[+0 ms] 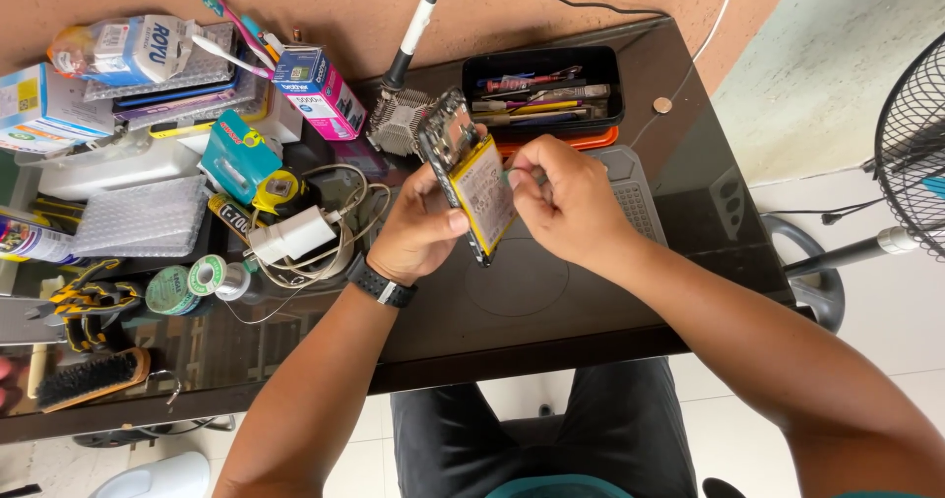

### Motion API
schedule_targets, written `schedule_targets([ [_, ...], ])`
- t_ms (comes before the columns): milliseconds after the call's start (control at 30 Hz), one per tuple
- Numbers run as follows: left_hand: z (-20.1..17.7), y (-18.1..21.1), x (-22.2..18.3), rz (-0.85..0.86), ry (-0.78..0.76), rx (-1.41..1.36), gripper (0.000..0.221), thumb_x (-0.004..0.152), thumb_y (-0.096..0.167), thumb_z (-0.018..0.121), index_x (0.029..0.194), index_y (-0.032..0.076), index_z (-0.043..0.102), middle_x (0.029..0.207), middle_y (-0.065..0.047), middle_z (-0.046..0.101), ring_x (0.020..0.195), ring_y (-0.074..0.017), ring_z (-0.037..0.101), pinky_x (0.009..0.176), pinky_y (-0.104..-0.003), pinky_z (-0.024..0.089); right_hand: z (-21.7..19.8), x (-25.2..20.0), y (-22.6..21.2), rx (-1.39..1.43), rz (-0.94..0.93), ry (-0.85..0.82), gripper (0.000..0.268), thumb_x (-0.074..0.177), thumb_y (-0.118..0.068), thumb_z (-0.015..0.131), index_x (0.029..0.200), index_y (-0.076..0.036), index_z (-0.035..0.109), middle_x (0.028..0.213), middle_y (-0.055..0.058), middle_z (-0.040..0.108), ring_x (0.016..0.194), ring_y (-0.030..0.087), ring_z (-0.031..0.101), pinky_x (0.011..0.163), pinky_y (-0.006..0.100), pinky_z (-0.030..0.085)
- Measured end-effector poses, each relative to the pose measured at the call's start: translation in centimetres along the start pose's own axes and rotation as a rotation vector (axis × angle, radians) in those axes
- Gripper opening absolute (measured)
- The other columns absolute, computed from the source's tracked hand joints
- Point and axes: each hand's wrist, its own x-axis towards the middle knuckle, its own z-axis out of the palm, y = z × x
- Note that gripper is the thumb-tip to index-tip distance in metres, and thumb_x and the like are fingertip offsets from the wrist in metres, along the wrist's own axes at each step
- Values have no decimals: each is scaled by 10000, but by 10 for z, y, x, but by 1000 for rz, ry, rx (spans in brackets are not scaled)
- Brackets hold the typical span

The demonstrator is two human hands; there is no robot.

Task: Disassembling a smartphone to remove the battery and cleaning the adhesive residue from the frame using a small tool.

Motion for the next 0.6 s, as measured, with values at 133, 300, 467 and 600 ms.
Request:
schedule_targets([
  [133, 9, 7, -7, -25, 18, 11, 793, 900, 234, 996, 1610, 73, 682, 1467, -144, 788, 1331, -269, 774, 1187, -464, 631, 1, -1, 4, 105, 52, -1, 89, 1121, 68, 596, 1073, 18, 651, 753, 187, 657, 424, 407, 688, 263, 319, 461],
  [300, 20, 17, -1, 2, 55, -1, 733, 909, 183, 978, 1577, 59, 701, 1438, -156, 792, 1318, -290, 775, 1157, -478, 652, -5, 1, -14, 273, 213, -26, 174, 1131, 21, 659, 1301, 10, 622, 949, 250, 791, 765, 314, 859, 550, 395, 726],
  [467, 28, 23, 2, 44, 82, 58, 705, 934, 173, 984, 1574, 62, 711, 1432, -151, 793, 1301, -278, 769, 1156, -461, 656, -5, 4, -33, 316, 200, -140, 634, 1095, -113, 791, 1608, 3, 436, 1115, 187, 739, 946, 203, 752, 716, 343, 710],
  [600, 11, 2, 0, 79, 110, 173, 961, 879, 118, 1017, 1723, 34, 564, 1574, -225, 703, 1402, -309, 706, 1210, -472, 625, -6, 6, -27, 279, 176, -136, 355, 1059, -73, 826, 1375, 16, 689, 1037, 199, 777, 945, 304, 831, 659, 384, 739],
])
